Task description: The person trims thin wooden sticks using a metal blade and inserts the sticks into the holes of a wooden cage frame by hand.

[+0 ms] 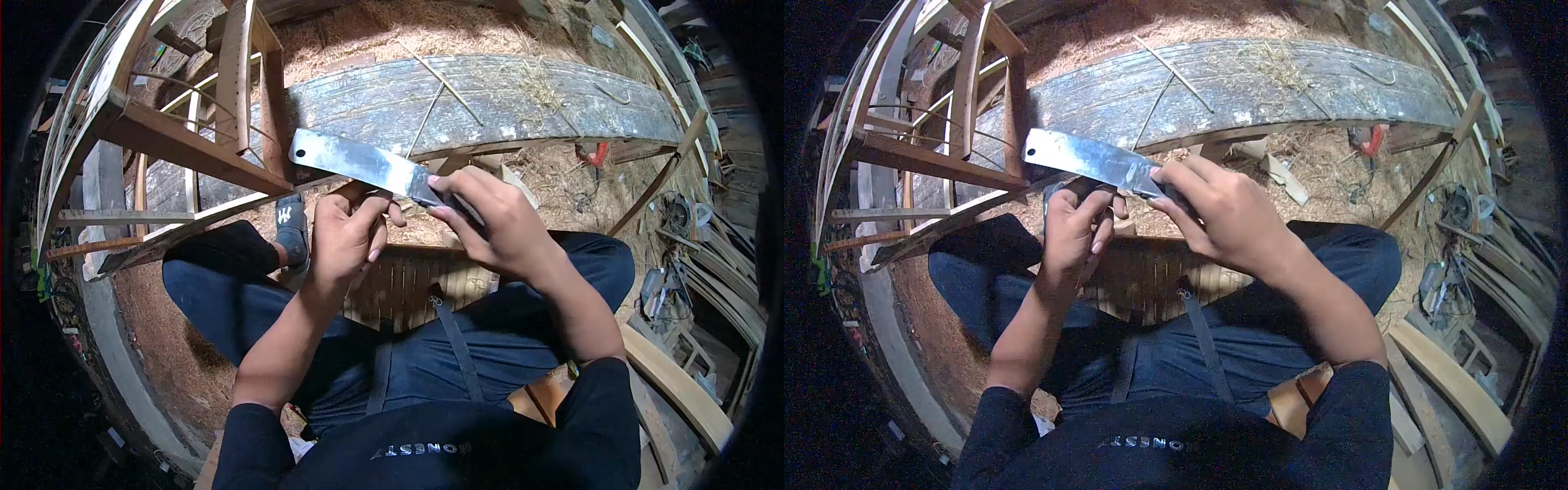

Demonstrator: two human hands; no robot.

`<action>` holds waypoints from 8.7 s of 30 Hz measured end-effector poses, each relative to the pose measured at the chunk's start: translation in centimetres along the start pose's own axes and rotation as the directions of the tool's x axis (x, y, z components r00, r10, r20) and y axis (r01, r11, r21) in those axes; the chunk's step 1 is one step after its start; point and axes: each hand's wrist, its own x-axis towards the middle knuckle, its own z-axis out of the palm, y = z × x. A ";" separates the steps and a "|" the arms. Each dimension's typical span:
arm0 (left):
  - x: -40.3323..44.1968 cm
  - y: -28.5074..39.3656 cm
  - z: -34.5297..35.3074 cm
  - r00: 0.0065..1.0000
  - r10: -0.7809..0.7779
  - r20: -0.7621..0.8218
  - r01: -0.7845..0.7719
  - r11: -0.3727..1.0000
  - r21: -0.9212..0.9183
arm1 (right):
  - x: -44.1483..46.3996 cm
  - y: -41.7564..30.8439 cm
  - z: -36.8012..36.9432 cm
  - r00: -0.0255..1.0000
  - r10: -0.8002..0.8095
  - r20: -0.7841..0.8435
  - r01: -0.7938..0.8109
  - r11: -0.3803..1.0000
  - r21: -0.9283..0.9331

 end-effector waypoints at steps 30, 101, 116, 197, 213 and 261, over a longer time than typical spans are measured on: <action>-0.6 0.1 0.4 0.996 -0.088 0.028 0.090 0.990 -0.109 | -0.1 -0.1 -0.1 1.000 0.030 0.009 -0.029 0.995 -0.093; -0.1 -0.2 0.7 0.998 -0.062 0.010 0.062 0.998 0.025 | -0.4 0.5 -0.7 0.992 0.082 -0.093 -0.093 0.988 -0.124; -1.1 -0.3 0.3 0.998 -0.062 0.008 0.062 0.998 0.021 | -0.5 0.9 -0.9 0.990 0.117 -0.082 -0.128 0.979 -0.156; -1.3 -0.7 -0.3 0.997 -0.069 0.029 0.067 0.996 0.051 | -0.1 0.9 -0.3 0.987 0.057 -0.151 -0.084 0.980 -0.179; -1.6 -0.3 0.1 0.996 -0.088 0.019 0.087 0.994 0.061 | 0.3 1.1 -1.0 0.986 0.092 -0.138 -0.121 0.968 -0.221; -1.6 0.0 0.0 0.996 -0.072 0.052 0.070 0.996 0.053 | -0.4 0.0 -0.4 0.993 0.040 -0.113 -0.060 0.982 -0.181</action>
